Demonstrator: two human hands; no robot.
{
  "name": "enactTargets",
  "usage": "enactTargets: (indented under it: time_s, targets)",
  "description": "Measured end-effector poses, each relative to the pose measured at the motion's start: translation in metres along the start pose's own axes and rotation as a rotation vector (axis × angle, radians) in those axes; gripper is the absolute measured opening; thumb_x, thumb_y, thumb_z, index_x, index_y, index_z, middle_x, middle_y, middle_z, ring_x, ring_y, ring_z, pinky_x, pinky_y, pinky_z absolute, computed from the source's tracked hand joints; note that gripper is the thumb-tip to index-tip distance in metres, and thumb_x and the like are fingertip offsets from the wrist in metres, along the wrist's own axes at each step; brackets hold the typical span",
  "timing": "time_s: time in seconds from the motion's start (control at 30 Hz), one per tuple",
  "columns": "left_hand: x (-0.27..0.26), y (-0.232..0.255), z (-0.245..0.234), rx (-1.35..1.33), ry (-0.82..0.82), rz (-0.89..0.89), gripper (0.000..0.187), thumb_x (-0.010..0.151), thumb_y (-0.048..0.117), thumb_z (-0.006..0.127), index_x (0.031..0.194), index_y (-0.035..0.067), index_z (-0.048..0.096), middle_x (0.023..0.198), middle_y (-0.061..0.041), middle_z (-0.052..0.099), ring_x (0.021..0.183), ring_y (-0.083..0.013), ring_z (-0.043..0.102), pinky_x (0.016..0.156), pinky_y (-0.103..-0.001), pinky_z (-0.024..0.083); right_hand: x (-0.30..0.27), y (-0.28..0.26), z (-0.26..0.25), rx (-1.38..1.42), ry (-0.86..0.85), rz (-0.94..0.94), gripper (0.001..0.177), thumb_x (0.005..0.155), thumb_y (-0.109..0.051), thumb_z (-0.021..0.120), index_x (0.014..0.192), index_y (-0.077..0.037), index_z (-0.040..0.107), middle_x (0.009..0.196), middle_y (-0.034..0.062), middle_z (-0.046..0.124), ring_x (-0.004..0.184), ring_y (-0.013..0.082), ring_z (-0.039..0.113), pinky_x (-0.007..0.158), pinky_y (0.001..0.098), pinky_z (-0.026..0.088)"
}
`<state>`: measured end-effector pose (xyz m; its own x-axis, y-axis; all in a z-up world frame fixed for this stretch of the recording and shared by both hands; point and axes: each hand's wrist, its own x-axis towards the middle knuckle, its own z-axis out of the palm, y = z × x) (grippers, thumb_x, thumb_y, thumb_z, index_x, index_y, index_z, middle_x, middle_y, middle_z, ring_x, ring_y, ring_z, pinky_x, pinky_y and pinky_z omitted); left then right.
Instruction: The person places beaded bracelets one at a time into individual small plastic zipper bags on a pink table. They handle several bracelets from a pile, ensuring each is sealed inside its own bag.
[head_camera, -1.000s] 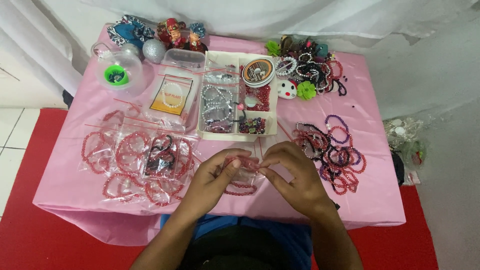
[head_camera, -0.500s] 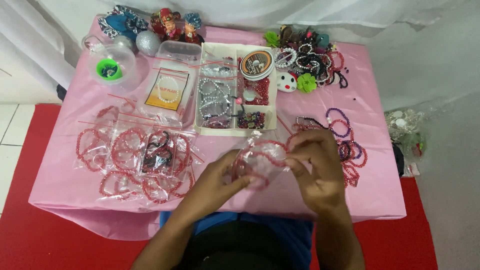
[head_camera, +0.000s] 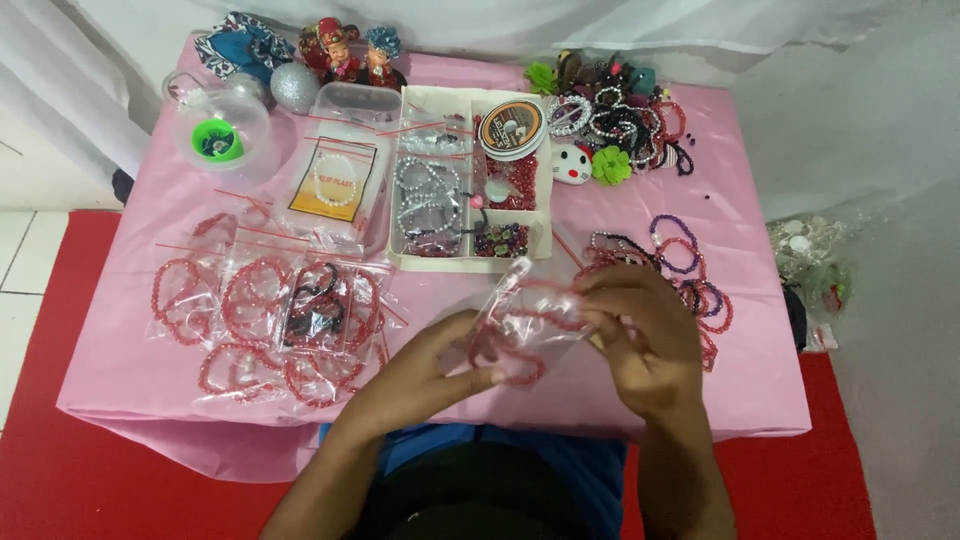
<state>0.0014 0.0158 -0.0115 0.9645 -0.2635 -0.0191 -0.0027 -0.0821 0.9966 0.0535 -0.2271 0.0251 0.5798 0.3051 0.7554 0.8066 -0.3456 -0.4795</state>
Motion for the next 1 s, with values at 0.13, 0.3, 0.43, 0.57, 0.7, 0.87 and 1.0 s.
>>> enactTargets:
  time_s: [0.13,0.3,0.43,0.57,0.7,0.87,1.0]
  targets:
    - [0.002,0.005,0.012,-0.162,-0.005,0.039,0.039,0.091,0.023,0.076,0.126,0.009,0.069,0.105,-0.016,0.076,0.1,-0.0282,0.071,0.092,-0.048,0.058,-0.002,-0.005,0.017,0.207,-0.061,0.047,0.005,0.089,0.002,0.073,0.093,0.003,0.074,0.091,0.0173,0.074,0.082,0.0348,0.075,0.08,0.0411,0.059]
    - [0.005,0.003,0.015,-0.245,0.101,0.002,0.026,0.099,0.024,0.067,0.114,0.004,0.074,0.092,-0.012,0.077,0.087,-0.019,0.072,0.079,-0.035,0.062,0.0,-0.016,0.022,0.228,-0.088,0.141,0.018,0.086,0.001,0.077,0.104,0.002,0.076,0.089,0.0126,0.075,0.079,0.0261,0.075,0.079,0.037,0.061]
    - [0.003,0.009,0.016,-0.232,0.183,0.008,0.025,0.099,0.022,0.066,0.108,0.001,0.077,0.082,-0.016,0.078,0.077,-0.0193,0.072,0.072,-0.032,0.062,0.006,-0.014,0.014,0.231,-0.192,0.091,0.017,0.089,-0.001,0.073,0.106,-0.001,0.076,0.101,0.0155,0.072,0.087,0.0311,0.073,0.076,0.0405,0.06]
    - [-0.002,0.031,0.018,-0.188,0.217,0.026,0.024,0.099,0.021,0.066,0.107,0.002,0.077,0.084,-0.015,0.078,0.074,-0.0175,0.067,0.071,-0.032,0.061,0.003,-0.01,0.012,0.245,-0.246,0.09,0.018,0.09,-0.005,0.073,0.108,-0.005,0.076,0.108,0.0152,0.069,0.095,0.0307,0.072,0.078,0.0408,0.059]
    - [0.001,0.025,0.015,-0.145,0.212,0.017,0.029,0.099,0.025,0.066,0.112,0.003,0.078,0.091,-0.018,0.081,0.082,-0.0218,0.074,0.077,-0.036,0.063,0.003,-0.011,0.012,0.256,-0.244,0.138,0.027,0.089,-0.004,0.074,0.116,-0.001,0.071,0.105,0.0152,0.068,0.093,0.0302,0.069,0.078,0.0404,0.058]
    - [0.003,0.019,0.017,-0.119,0.202,0.106,0.026,0.101,0.022,0.063,0.11,0.002,0.077,0.104,-0.02,0.081,0.097,-0.0262,0.074,0.086,-0.043,0.061,0.008,-0.013,0.009,0.241,-0.276,0.104,0.019,0.089,-0.005,0.075,0.109,-0.006,0.073,0.104,0.014,0.067,0.086,0.0284,0.069,0.075,0.0413,0.057]
    - [-0.001,0.026,0.019,-0.076,0.205,0.11,0.025,0.1,0.023,0.064,0.109,0.004,0.078,0.108,-0.018,0.081,0.102,-0.0282,0.076,0.091,-0.044,0.06,0.002,-0.013,0.009,0.235,-0.291,0.133,0.015,0.091,-0.009,0.072,0.106,-0.011,0.074,0.108,0.0121,0.067,0.084,0.0253,0.071,0.076,0.0412,0.06]
